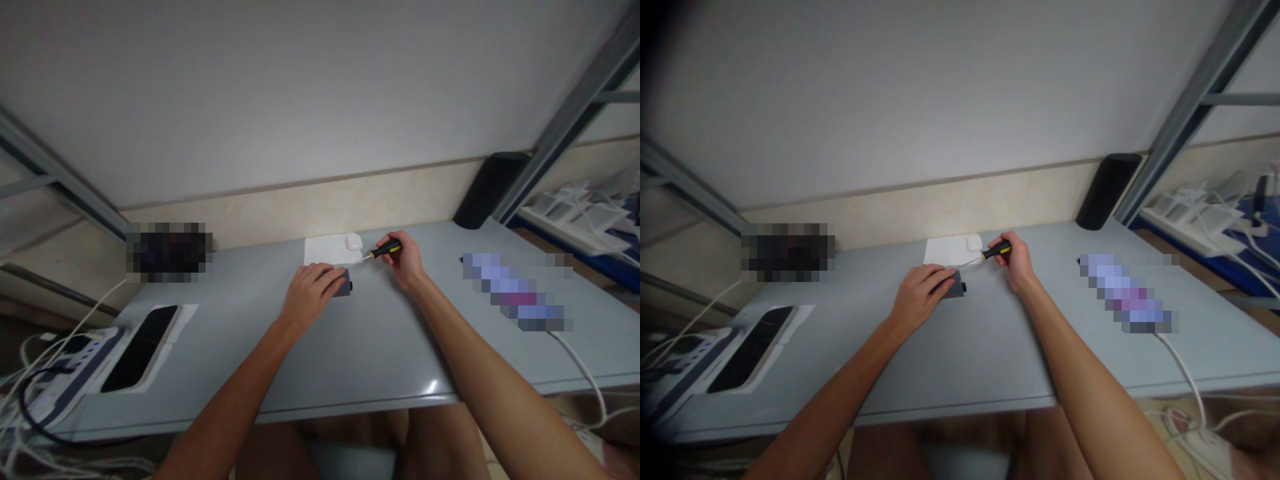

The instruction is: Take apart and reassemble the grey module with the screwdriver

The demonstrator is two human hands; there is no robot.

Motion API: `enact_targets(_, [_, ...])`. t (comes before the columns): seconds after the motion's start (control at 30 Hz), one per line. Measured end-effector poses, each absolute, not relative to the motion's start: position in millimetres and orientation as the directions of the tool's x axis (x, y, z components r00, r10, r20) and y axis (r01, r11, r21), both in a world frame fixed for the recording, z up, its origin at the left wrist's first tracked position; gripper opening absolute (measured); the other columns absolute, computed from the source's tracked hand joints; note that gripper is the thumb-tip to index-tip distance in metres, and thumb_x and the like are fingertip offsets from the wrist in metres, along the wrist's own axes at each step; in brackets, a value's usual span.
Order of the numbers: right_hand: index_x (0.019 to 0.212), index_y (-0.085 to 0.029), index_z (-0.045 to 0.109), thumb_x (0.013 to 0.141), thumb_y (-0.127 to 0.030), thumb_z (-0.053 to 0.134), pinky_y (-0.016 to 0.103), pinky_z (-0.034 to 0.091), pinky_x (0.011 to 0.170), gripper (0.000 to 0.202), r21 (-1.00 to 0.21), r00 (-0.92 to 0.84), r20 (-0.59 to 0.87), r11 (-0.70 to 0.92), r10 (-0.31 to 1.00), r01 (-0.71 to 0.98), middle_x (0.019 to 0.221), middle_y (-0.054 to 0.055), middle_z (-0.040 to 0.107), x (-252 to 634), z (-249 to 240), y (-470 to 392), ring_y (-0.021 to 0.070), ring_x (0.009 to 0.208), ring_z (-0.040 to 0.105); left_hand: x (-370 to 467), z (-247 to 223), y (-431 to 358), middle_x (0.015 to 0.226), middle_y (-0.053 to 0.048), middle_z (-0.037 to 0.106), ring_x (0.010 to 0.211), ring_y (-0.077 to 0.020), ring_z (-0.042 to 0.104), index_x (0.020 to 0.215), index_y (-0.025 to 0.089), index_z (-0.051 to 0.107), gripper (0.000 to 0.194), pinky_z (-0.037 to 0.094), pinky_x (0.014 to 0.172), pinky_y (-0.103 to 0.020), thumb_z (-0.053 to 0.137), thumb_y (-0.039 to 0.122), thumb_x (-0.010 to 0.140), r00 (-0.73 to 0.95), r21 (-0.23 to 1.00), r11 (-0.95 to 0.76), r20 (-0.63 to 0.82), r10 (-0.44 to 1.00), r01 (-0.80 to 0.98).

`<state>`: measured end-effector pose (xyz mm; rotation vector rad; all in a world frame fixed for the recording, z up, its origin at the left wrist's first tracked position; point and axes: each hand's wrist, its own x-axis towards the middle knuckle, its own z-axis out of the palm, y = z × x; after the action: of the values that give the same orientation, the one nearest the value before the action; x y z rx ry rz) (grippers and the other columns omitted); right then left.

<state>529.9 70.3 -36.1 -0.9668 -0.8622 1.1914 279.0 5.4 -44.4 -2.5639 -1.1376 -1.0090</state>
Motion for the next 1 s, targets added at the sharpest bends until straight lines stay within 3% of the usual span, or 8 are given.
enact_targets(0.5, [0.062,-0.021,0.068,0.081,-0.045,0.061,0.029,0.025,0.042,0.031,-0.93,0.215,0.003,0.082,0.977,-0.359,0.048,0.002,0.054,534.4,-37.5,74.4,0.0113,0.041,0.037,283.4,-44.4,5.1,0.116,-0.008,0.078,0.106,-0.0219,0.071,0.127,0.023,0.075,0.032,0.053,0.092,-0.039,0.052,0.041,0.115,0.453,0.246,-0.703,0.614,0.646,0.668])
enact_targets(0.67, [0.064,-0.02,0.069,0.081,-0.044,0.062,0.029,0.025,0.042,0.03,-0.927,0.247,0.001,0.093,0.969,-0.362,0.048,0.001,0.053,534.8,-35.9,73.0,0.0109,0.041,0.038,287.0,-44.7,4.8,0.122,-0.009,0.077,0.108,-0.0224,0.071,0.136,0.023,0.072,0.034,0.053,0.094,-0.039,0.049,0.038,0.116,0.503,0.225,-0.726,0.589,0.633,0.649])
enact_targets(0.8, [0.064,-0.021,0.067,0.08,-0.045,0.062,0.029,0.026,0.041,0.029,-0.922,0.276,0.004,0.111,0.961,-0.372,0.046,-0.001,0.049,535.1,-32.9,72.5,0.0109,0.04,0.037,289.0,-44.1,5.4,0.121,-0.009,0.077,0.11,-0.0224,0.072,0.132,0.023,0.073,0.033,0.053,0.093,-0.039,0.049,0.04,0.116,0.508,0.23,-0.728,0.583,0.634,0.646])
enact_targets(1.0, [0.065,-0.02,0.067,0.081,-0.045,0.064,0.028,0.027,0.04,0.029,-0.913,0.297,0.003,0.124,0.955,-0.39,0.051,0.001,0.055,533.4,-32.3,73.8,0.01,0.04,0.039,288.1,-44.9,7.2,0.12,-0.008,0.078,0.108,-0.0212,0.072,0.128,0.02,0.073,0.031,0.053,0.091,-0.038,0.051,0.039,0.115,0.509,0.22,-0.753,0.618,0.599,0.621])
